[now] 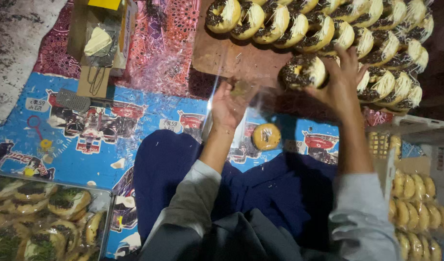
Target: The person sits on the floor and individually places pastries into clear plastic bags. They seal each bag and place it into a white plastic crate. The person repeats this process for multiple pastries.
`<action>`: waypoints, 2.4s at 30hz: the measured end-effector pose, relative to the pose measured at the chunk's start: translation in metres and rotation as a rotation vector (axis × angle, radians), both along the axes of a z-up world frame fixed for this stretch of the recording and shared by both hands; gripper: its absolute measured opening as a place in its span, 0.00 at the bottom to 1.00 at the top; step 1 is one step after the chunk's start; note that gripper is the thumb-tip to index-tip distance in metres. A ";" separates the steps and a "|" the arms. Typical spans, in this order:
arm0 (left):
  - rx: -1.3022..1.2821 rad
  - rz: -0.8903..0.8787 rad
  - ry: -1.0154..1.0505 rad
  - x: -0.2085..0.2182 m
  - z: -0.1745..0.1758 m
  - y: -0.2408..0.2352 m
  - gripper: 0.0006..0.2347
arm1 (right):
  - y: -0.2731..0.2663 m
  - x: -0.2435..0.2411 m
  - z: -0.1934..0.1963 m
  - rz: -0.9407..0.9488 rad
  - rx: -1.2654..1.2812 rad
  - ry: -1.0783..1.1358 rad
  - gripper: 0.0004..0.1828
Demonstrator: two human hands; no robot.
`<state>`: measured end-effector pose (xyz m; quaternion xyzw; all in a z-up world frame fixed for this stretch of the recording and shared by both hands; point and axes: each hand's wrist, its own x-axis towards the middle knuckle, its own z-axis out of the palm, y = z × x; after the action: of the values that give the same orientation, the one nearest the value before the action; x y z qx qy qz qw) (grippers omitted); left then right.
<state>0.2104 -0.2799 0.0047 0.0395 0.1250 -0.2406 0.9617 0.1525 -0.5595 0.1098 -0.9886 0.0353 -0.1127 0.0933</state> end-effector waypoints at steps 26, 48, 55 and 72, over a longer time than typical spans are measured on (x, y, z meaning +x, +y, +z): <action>-0.132 0.090 -0.491 -0.042 0.063 0.027 0.19 | 0.183 -0.127 0.065 -0.036 0.584 -0.301 0.39; 1.761 0.321 -1.281 -0.160 0.121 0.046 0.08 | 0.208 -0.104 0.024 -0.125 0.255 -0.477 0.42; 1.766 0.577 -1.699 -0.159 0.117 0.091 0.28 | 0.202 -0.108 0.002 -0.068 0.890 -0.168 0.37; 1.309 0.408 -0.383 -0.213 0.078 0.239 0.06 | 0.352 -0.135 0.063 0.600 0.394 0.246 0.08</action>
<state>-0.0026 -0.0410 0.0824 0.6264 0.0776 0.0799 0.7715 0.0173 -0.2076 0.1730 -0.9242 -0.2240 0.0482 0.3055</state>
